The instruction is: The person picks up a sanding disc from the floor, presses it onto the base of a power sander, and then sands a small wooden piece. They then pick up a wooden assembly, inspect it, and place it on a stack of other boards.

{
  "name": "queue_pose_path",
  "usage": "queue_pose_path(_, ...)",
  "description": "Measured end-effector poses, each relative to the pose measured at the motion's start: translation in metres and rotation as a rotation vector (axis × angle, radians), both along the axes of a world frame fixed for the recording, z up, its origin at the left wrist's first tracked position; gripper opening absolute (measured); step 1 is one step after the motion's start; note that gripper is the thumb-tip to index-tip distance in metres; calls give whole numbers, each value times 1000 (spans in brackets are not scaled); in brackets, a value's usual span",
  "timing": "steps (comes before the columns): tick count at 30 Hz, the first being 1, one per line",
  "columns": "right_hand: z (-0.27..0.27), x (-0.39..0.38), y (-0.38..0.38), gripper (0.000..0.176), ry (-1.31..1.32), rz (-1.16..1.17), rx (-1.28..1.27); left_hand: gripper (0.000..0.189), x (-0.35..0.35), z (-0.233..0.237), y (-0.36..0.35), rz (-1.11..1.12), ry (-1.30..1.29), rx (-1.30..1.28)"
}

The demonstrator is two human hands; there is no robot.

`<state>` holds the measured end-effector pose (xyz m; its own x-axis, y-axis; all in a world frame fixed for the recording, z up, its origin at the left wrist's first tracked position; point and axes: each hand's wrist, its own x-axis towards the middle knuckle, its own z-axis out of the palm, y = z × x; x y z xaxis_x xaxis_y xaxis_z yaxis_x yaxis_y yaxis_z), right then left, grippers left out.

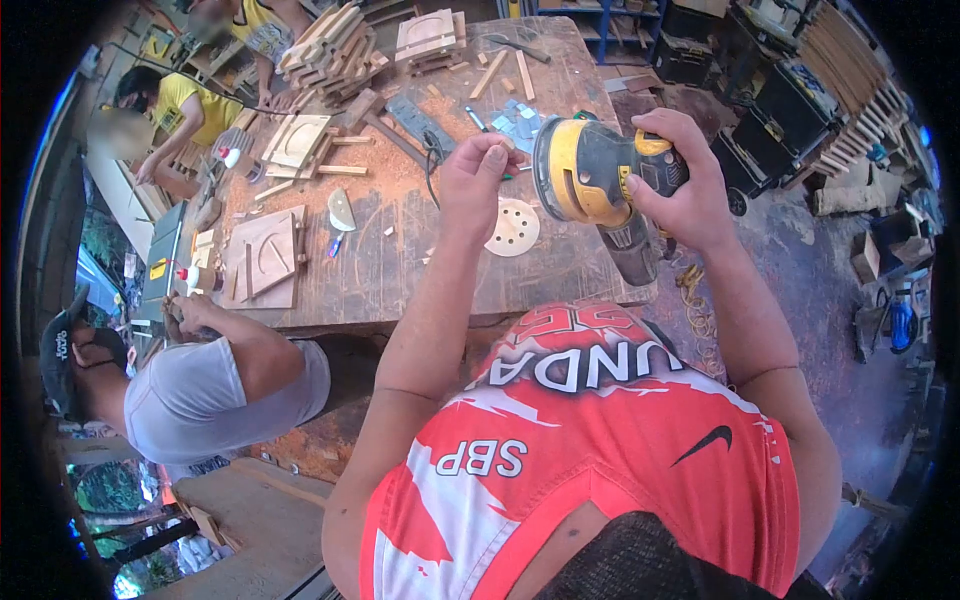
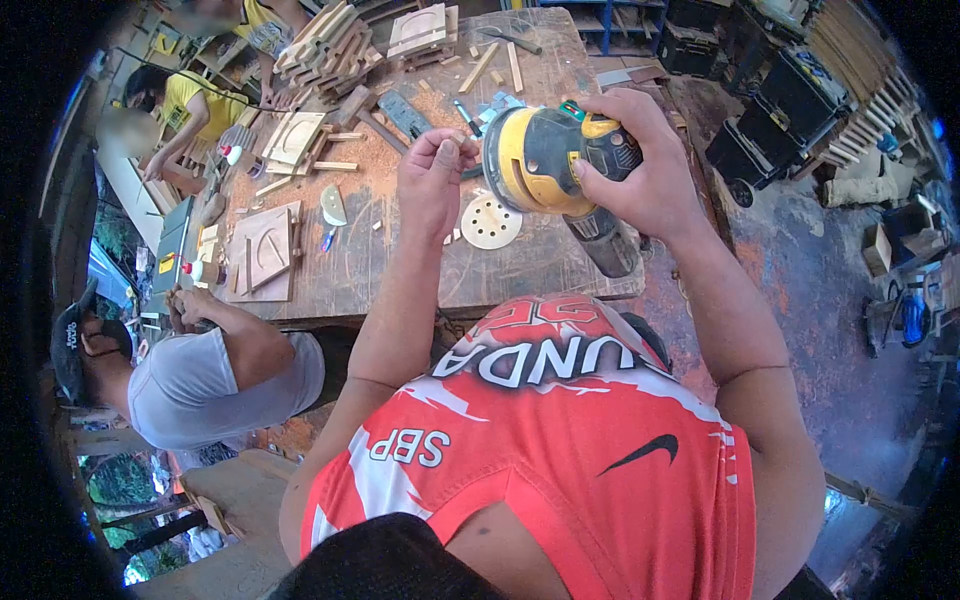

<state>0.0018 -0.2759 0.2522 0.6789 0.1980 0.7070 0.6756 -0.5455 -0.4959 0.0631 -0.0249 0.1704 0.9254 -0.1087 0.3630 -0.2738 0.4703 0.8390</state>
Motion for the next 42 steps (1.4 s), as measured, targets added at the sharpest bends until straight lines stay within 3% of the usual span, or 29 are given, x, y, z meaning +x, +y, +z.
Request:
queue_pose_path(4,7,-1,2,52,-37,6,29,16,3,-2,-1,-52,62,-96)
queue_pose_path(10,12,3,6,51,-3,29,31,13,3,-1,-5,11,40,43)
queue_pose_path(26,9,6,7,49,-78,42,16,13,-5,-4,-9,13,31,14)
queue_pose_path(32,3,5,3,50,-50,8,-2,16,-2,-1,-8,10,7,-41)
queue_pose_path(37,2,3,1,50,-36,5,57,16,5,-8,-1,-182,148,-283)
queue_pose_path(42,6,-1,1,51,-1,-5,51,21,3,2,-2,-191,265,-376)
